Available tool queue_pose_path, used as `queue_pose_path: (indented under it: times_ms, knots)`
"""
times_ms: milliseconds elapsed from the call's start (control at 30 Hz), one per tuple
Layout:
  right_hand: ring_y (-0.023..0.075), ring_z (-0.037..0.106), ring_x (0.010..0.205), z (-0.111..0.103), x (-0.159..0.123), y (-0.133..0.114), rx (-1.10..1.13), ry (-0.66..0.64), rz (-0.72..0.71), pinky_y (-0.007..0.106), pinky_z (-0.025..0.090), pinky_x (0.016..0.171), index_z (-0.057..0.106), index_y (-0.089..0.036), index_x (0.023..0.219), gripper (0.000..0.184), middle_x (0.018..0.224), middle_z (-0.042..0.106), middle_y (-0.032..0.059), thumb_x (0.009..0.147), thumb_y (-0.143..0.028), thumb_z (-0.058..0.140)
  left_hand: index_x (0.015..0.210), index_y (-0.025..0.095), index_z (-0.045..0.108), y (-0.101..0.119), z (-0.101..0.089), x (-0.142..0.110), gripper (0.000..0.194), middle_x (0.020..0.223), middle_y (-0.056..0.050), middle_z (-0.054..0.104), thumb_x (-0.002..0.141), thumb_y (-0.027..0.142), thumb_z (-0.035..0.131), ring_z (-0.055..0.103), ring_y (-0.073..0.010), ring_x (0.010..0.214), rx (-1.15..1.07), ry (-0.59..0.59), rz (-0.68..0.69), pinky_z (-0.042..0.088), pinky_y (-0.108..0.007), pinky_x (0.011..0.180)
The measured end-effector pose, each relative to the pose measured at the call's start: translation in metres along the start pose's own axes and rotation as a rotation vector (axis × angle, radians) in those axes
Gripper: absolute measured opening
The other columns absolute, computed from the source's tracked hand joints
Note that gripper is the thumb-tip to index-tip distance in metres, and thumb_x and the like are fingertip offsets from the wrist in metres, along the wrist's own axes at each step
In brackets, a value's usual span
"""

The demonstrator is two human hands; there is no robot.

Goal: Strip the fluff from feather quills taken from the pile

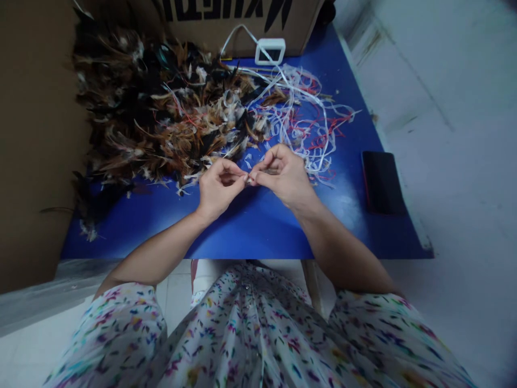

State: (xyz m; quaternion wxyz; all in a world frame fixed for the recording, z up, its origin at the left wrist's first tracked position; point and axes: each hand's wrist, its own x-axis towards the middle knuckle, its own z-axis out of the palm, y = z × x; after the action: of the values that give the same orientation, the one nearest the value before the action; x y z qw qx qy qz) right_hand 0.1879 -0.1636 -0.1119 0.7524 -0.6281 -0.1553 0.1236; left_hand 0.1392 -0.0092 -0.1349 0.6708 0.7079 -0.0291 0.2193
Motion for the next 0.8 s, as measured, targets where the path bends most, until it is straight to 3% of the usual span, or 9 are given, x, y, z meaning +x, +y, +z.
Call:
queue_pose_path:
  times_ms: [400,633,800]
  knots:
    - [0.0113,0.069,0.060,0.002,-0.002,-0.008,-0.061,0.015,0.036,0.027,0.060,0.065,0.048,-0.023,0.084,0.040,0.069,0.068,-0.0059,0.069,-0.027,0.084,0.083,0.020,0.062,-0.003,0.000,0.001,0.019,0.076,0.005,0.072,0.075,0.015,0.079,0.073,-0.0078,0.065,0.089,0.034,0.175,0.061,-0.016,0.060]
    - [0.0129,0.070,0.057,0.003,-0.002,-0.010,-0.065,0.016,0.101,0.026,0.061,0.060,0.060,-0.018,0.083,0.027,0.062,0.068,-0.0029,0.068,-0.027,0.081,0.082,0.020,0.063,-0.002,0.001,-0.001,0.017,0.075,0.005,0.073,0.075,0.016,0.078,0.073,-0.0081,0.064,0.125,0.053,0.180,0.060,-0.016,0.059]
    - [0.0118,0.068,0.056,0.002,-0.003,-0.011,-0.061,-0.003,0.093,0.025,0.060,0.057,0.061,-0.017,0.083,0.025,0.062,0.068,-0.0031,0.067,-0.023,0.079,0.083,0.020,0.063,-0.002,-0.001,-0.002,0.016,0.075,0.004,0.074,0.077,0.018,0.078,0.074,-0.0092,0.064,0.152,0.033,0.162,0.059,-0.016,0.058]
